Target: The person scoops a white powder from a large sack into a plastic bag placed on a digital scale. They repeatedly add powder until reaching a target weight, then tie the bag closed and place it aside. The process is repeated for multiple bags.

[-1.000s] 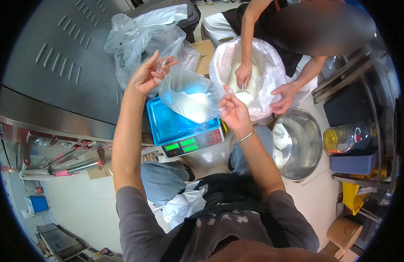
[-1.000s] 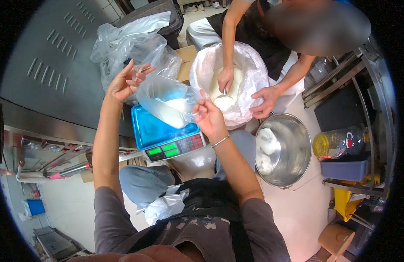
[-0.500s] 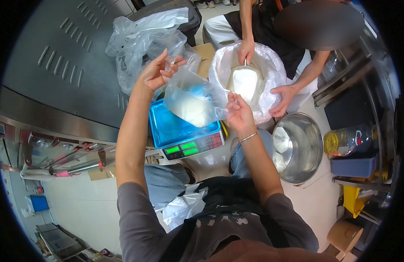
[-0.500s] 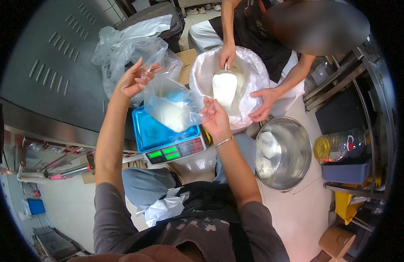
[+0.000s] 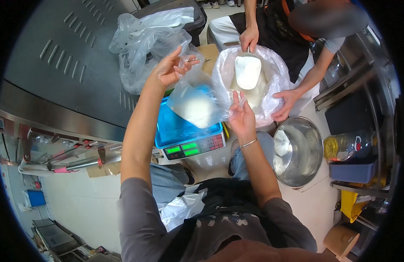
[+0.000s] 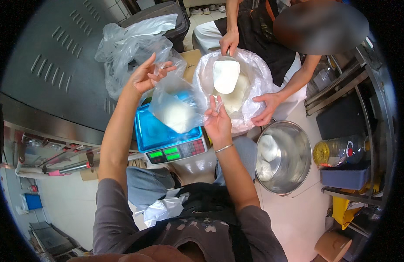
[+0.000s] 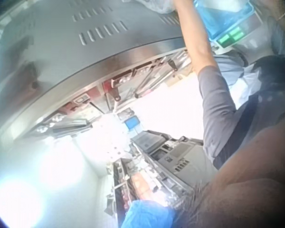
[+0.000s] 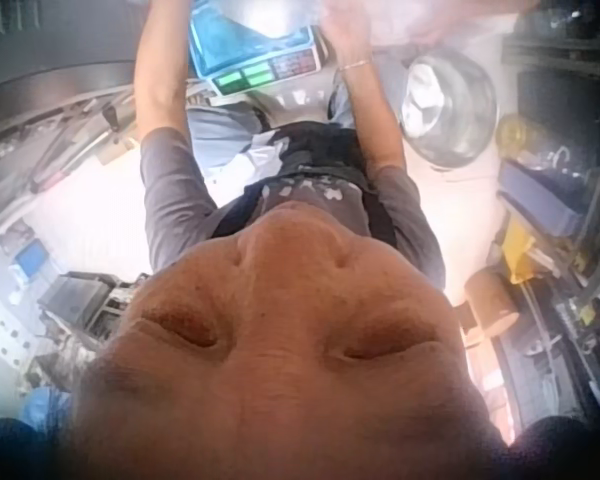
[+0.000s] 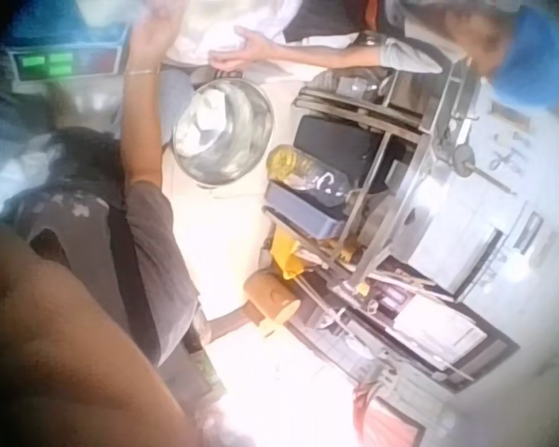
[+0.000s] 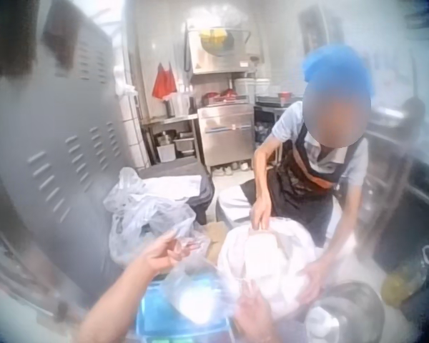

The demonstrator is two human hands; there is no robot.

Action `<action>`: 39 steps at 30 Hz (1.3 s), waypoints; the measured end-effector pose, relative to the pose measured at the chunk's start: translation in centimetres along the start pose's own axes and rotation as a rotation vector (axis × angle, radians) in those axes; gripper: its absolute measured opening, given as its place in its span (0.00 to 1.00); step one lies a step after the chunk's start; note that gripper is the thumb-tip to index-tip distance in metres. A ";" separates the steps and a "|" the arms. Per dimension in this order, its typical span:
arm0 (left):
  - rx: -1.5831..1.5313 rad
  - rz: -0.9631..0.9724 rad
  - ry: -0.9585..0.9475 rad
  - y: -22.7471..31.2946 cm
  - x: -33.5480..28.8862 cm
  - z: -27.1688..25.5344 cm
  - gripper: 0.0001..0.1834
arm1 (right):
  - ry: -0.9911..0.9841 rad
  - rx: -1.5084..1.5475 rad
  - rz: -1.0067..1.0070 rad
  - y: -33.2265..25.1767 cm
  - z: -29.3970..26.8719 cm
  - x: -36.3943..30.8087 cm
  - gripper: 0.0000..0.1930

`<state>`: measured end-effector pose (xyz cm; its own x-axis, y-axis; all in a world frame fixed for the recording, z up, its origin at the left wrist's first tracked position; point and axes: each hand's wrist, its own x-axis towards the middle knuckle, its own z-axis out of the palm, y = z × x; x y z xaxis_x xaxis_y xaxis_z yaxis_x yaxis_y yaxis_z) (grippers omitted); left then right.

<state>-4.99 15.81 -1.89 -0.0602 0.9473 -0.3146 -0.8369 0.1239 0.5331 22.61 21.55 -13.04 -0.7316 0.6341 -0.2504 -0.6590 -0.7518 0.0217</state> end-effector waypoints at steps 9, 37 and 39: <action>-0.036 -0.017 0.015 0.1 1.4 -0.9 0.36 | 0.012 0.047 0.024 -0.2 -0.9 -0.1 0.15; 0.024 0.022 -0.053 1.0 -4.7 -2.1 0.38 | -0.181 -0.295 0.109 2.1 3.2 -2.1 0.21; -0.020 0.018 -0.039 0.8 -5.4 -2.2 0.38 | -0.197 -0.293 0.118 2.2 2.9 -2.0 0.22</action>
<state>-6.53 10.16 -1.53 -0.0540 0.9602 -0.2742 -0.8466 0.1016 0.5224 22.15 19.19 -9.66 -0.8381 0.5409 -0.0714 -0.5108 -0.8239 -0.2455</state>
